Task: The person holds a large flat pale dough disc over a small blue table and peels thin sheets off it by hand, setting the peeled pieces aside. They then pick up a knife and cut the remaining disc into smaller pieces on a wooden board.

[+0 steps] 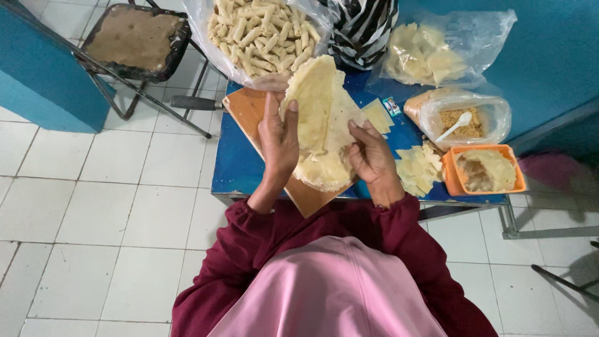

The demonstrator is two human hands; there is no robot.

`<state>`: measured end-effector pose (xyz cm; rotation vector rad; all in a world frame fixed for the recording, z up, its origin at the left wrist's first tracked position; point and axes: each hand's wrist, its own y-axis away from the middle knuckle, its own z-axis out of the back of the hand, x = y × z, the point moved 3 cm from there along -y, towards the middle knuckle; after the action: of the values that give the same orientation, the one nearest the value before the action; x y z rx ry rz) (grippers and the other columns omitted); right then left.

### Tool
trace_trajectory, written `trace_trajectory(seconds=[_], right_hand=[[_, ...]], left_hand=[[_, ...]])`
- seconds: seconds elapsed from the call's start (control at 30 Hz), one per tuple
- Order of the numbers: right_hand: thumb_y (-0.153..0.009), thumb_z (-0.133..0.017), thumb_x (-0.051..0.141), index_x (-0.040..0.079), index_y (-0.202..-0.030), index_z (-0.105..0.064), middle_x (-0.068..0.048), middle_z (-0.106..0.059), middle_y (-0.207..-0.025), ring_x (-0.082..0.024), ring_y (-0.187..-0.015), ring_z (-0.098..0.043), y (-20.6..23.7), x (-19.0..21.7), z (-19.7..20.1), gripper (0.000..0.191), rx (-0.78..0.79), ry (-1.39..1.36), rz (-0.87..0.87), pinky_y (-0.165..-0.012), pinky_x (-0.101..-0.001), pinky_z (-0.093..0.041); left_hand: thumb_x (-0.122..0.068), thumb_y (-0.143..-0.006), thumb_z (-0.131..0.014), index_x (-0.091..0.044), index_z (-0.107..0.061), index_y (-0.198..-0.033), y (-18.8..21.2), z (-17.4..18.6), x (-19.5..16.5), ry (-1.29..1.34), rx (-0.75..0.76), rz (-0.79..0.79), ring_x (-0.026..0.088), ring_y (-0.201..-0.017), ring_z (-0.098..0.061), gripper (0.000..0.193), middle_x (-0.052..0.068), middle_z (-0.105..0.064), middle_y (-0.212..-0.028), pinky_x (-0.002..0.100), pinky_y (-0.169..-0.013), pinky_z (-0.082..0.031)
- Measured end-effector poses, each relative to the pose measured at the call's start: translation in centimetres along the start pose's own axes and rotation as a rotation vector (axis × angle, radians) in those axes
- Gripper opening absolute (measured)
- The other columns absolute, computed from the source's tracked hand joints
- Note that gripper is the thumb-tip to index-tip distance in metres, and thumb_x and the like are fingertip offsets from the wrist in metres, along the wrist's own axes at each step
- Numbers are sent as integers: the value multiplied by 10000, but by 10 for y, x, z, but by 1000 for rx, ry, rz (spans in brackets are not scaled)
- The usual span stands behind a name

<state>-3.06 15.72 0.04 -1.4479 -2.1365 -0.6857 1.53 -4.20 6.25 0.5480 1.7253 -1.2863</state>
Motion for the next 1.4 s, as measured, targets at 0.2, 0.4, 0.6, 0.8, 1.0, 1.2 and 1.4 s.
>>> trace_trajectory(seconds=[0.2, 0.4, 0.6, 0.8, 1.0, 1.2, 1.4], right_hand=[[-1028, -587, 41, 58, -1307, -612, -48, -705, -1169, -129, -868, -702, -2, 7, 11, 281, 14, -94, -36, -623, -189, -557], [-1068, -581, 64, 37, -1295, -622, -83, -723, -1169, -144, -841, -693, 3, 20, 21, 232, 68, -168, -75, -608, -191, -547], [-1039, -578, 67, 32, -1255, -640, -82, -727, -1150, -153, -901, -711, 11, 41, 44, 227, -25, -37, -15, -609, -198, -537], [-1117, -608, -22, -2, -1186, -639, -95, -717, -1102, -152, -921, -685, 10, 94, 61, 78, 8, 101, 266, -702, -245, -541], [-1033, -598, -16, -31, -1331, -646, -135, -734, -1169, -229, -1013, -687, 16, 90, 3, 302, -35, 1272, 675, -887, -273, -555], [-846, -613, -83, -12, -1202, -687, -165, -713, -1240, -346, -1138, -679, 77, -10, -61, 370, 365, 1887, 904, -981, -416, -553], [-845, -630, -77, -15, -1299, -654, -154, -683, -1313, -314, -1231, -635, 99, -24, -67, 459, 337, 1970, 891, -1050, -411, -511]], left_hand=[[-136, -1154, -501, 11, -488, -1466, -9, 7, 14, 277, 44, 45, 111, -1210, -589, 345, 95, -647, -1368, 264, -1063, -489], [-165, -1114, -500, -3, -449, -1472, -14, 20, 20, 730, 51, 295, 175, -1232, -633, 396, 113, -619, -1391, 333, -1036, -547], [-161, -1098, -526, 31, -518, -1394, -23, 36, 38, 782, 53, 414, 221, -1131, -691, 353, 154, -672, -1312, 367, -944, -603], [-167, -1101, -546, 33, -533, -1340, -27, 71, 53, 805, -115, 414, 251, -1106, -696, 313, 163, -683, -1261, 404, -940, -597], [-272, -1082, -558, -29, -498, -1429, -26, 92, 48, 1008, -155, 339, 265, -1230, -663, 427, 125, -627, -1379, 448, -1044, -581], [-337, -1089, -507, -35, -452, -1516, -17, 89, 52, 1184, -172, 439, 303, -1319, -621, 525, 136, -584, -1477, 481, -1134, -524], [-362, -1095, -469, -32, -440, -1516, -5, 77, 49, 1298, -120, 443, 333, -1333, -602, 537, 161, -569, -1484, 501, -1132, -510]])
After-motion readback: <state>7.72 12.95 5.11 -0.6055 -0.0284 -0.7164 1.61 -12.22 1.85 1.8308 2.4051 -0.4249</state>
